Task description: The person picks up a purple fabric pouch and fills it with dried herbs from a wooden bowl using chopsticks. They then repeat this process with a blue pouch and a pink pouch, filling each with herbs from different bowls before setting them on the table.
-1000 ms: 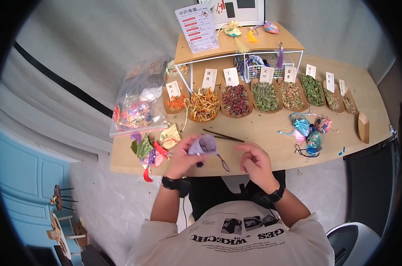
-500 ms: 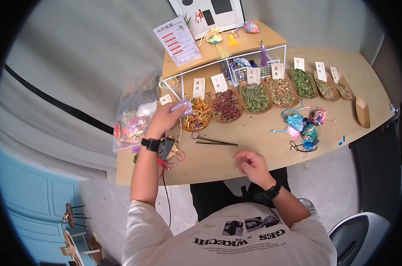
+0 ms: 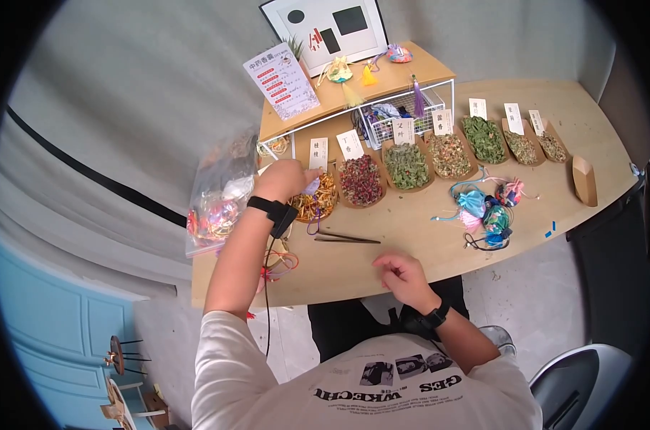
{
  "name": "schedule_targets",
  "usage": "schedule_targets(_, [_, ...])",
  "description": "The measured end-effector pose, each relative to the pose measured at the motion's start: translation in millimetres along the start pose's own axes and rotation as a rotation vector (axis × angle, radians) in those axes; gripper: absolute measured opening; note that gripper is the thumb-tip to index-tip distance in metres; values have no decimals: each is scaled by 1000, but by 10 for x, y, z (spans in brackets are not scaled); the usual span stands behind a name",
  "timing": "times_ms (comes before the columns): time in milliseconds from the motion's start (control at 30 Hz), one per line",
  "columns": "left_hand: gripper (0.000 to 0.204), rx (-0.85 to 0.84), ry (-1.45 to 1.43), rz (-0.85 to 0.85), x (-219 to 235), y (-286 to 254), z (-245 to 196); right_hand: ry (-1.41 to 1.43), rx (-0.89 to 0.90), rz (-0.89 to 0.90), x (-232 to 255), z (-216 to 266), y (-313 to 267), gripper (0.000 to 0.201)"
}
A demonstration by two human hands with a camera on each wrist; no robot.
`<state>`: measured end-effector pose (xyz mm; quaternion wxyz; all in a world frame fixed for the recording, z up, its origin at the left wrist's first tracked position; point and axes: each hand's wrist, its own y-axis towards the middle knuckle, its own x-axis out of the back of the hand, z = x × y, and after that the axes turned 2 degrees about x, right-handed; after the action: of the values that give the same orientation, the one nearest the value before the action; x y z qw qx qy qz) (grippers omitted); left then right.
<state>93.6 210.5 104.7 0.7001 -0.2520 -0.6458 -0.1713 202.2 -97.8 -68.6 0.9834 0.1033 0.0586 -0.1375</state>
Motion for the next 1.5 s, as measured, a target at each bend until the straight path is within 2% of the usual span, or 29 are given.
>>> schedule_targets(67, [63,-58,11,-65,-2,-34,-13,-8,35,-6,-5,-8,7,23])
schedule_targets(200, [58,-34,34,-78,111,-141,-85,-60,70,30,27,-54,11,25])
schedule_targets(300, [55,-64,-64,-155,203,-310,-54,-105,91,30,37,-84,12,24])
schedule_targets(367, [53,-88,-384,-155,250,-447,-11,-114,101,23,44,-104,10,24])
schedule_targets(433, [51,-99,-448,-126,238,-538,84,-108,114,19,46,-126,16,24])
schedule_targets(500, [51,-30,-791,6,278,-750,92,-106,121,15,46,-146,15,24])
schedule_targets(567, [50,23,-867,72,147,-896,131,-118,151,31,54,-148,17,24])
schedule_targets(667, [46,194,-1437,127,-65,-1273,-15,-44,80,42,51,-53,16,21])
schedule_targets(700, [46,210,-1612,173,-200,-1400,-116,-53,71,43,63,-54,6,21])
schedule_targets(767, [50,288,-1723,195,-586,-1587,-266,73,-45,107,79,-64,3,29])
schedule_targets(800, [49,277,-1799,228,-810,-1668,-328,66,-51,106,65,-32,20,29])
schedule_targets(833, [49,267,-1876,261,-1046,-1718,-364,202,-35,89,38,25,40,34])
schedule_targets(867, [49,272,-1888,265,-1226,-1756,-399,336,-20,74,19,64,56,40])
schedule_targets(933, [45,97,-1993,337,-1477,-1823,-465,375,-77,57,11,94,81,42])
schedule_targets(967, [45,101,-2011,335,-1509,-1851,-486,425,-122,37,24,109,84,43])
schedule_targets(1033, [32,3,-2052,429,-1542,-1910,-511,365,-187,61,76,85,80,39])
schedule_targets(1067, [32,5,-2063,426,-1524,-1931,-534,317,-238,76,92,69,85,35])
schedule_targets(1200, [25,20,-1873,406,-1564,-1942,-590,337,-242,80,85,62,124,30])
schedule_targets(1267, [26,2,-1834,389,-1609,-1933,-627,292,-323,105,116,80,114,24])
schedule_targets(1400, [28,36,-1817,370,-1445,-1968,-656,276,-275,53,110,138,95,16])
schedule_targets(1467, [27,80,-1855,372,-1386,-1948,-572,-117,-127,-124,246,200,83,13])
schedule_targets(1500, [28,73,-1829,319,-1383,-1943,-474,-333,-25,-228,375,294,138,14])
